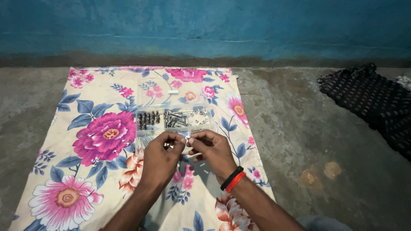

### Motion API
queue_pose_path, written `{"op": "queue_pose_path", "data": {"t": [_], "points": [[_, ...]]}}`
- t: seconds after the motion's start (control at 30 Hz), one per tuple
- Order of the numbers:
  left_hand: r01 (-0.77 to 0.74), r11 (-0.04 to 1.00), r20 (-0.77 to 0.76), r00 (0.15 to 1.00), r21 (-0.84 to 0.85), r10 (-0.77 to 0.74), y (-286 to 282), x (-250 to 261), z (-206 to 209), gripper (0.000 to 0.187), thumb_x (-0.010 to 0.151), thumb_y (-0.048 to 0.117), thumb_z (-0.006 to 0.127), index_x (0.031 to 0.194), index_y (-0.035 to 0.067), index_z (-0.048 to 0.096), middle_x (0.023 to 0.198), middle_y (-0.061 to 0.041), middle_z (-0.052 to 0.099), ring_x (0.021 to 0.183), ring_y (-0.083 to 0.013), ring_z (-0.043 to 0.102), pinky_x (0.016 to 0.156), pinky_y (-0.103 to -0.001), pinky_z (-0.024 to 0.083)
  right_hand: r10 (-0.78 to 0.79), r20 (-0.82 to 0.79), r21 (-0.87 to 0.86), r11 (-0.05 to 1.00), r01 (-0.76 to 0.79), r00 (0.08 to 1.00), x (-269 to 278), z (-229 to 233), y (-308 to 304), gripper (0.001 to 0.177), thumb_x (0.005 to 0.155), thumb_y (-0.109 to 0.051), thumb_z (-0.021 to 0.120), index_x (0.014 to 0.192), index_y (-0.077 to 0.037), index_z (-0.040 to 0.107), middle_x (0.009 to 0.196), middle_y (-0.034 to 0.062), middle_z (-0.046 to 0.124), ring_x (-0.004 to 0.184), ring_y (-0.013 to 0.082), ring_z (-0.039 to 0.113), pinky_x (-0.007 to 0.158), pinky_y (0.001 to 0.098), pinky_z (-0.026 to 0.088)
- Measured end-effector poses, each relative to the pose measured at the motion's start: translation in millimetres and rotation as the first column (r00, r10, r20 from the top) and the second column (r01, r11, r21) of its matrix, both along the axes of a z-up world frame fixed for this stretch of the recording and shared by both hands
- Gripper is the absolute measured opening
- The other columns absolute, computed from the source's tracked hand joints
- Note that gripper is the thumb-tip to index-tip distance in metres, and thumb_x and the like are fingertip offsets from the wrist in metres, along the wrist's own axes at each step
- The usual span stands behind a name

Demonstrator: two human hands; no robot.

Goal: The person assembles metal snap fasteners by hand. They pick up a stud and a socket, align them, and press them together to form a complete fastener. The person repeats this process with multiple fasteners from a plastic organizer box.

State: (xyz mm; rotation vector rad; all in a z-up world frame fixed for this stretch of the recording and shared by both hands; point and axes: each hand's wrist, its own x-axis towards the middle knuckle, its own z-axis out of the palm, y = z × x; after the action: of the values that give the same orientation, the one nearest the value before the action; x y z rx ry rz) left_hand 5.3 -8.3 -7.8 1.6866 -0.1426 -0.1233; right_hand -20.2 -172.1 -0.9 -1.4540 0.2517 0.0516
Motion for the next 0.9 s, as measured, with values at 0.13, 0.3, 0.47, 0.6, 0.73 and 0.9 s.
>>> {"op": "queue_pose_path", "data": {"t": [0.13, 0.3, 0.47, 0.6, 0.73, 0.9], "points": [[0.017, 1.000, -0.042, 0.999, 0.022, -0.016, -6, 1, 4, 0.023, 0.089, 0.019, 0.071, 0.100, -0.001, 0.072, 0.082, -0.007, 0.076, 0.060, -0.0095, 0.065, 0.056, -0.027, 0.052, -0.059, -0.006, -0.019, 0.998, 0.059, 0.998, -2, 2, -2, 0.017, 0.089, -0.014, 0.073, 0.103, -0.003, 0.074, 0.090, 0.0060, 0.076, 0.077, 0.0145, 0.073, 0.060, 0.0279, 0.056], [-0.038, 0.993, 0.006, 0.999, 0.114, 0.037, -14, 2, 7, 0.025, 0.087, 0.023, 0.075, 0.097, 0.000, 0.074, 0.082, -0.007, 0.076, 0.061, -0.0101, 0.063, 0.058, -0.028, 0.051, -0.068, -0.040, 0.158, 0.985, 0.073, 0.997, -3, -2, -2, 0.018, 0.090, -0.015, 0.073, 0.104, -0.003, 0.074, 0.091, 0.0070, 0.075, 0.074, 0.0152, 0.071, 0.060, 0.0271, 0.056], [-0.045, 0.992, 0.047, 0.998, 0.117, 0.040, -18, 2, 8, 0.024, 0.087, 0.022, 0.074, 0.096, 0.000, 0.074, 0.080, -0.007, 0.076, 0.063, -0.0087, 0.064, 0.060, -0.028, 0.053, -0.059, 0.001, 0.051, 0.997, 0.059, 0.998, -2, -3, -8, 0.017, 0.090, -0.016, 0.072, 0.102, -0.005, 0.076, 0.091, 0.0057, 0.076, 0.076, 0.0134, 0.072, 0.061, 0.0267, 0.057], [-0.015, 0.985, 0.072, 0.997, 0.170, 0.003, -9, -3, 6, 0.022, 0.087, 0.020, 0.074, 0.096, 0.000, 0.075, 0.078, -0.006, 0.076, 0.060, -0.0096, 0.061, 0.057, -0.029, 0.051, -0.022, 0.009, 0.025, 0.999, 0.021, 1.000, -3, -10, -9, 0.016, 0.090, -0.015, 0.072, 0.100, -0.003, 0.076, 0.091, 0.0049, 0.077, 0.077, 0.0134, 0.072, 0.063, 0.0266, 0.057], [0.009, 0.976, -0.051, 0.999, 0.217, 0.002, 4, -6, 9, 0.021, 0.089, 0.021, 0.072, 0.096, 0.002, 0.076, 0.073, -0.007, 0.074, 0.055, -0.0105, 0.058, 0.050, -0.031, 0.048, 0.047, 0.026, -0.019, 0.999, -0.047, 0.999, 1, -16, -3, 0.013, 0.090, -0.011, 0.073, 0.100, -0.002, 0.075, 0.092, 0.0054, 0.076, 0.080, 0.0127, 0.071, 0.065, 0.0274, 0.058], [0.015, 0.991, 0.003, 1.000, 0.134, -0.015, 6, -4, 11, 0.018, 0.087, 0.017, 0.072, 0.095, 0.001, 0.075, 0.073, -0.004, 0.075, 0.055, -0.0066, 0.060, 0.050, -0.027, 0.049, 0.057, 0.020, 0.156, 0.986, -0.060, 0.998, 3, -17, -1, 0.013, 0.092, -0.009, 0.070, 0.100, 0.001, 0.071, 0.092, 0.0092, 0.075, 0.079, 0.0159, 0.071, 0.066, 0.0294, 0.059]]}}
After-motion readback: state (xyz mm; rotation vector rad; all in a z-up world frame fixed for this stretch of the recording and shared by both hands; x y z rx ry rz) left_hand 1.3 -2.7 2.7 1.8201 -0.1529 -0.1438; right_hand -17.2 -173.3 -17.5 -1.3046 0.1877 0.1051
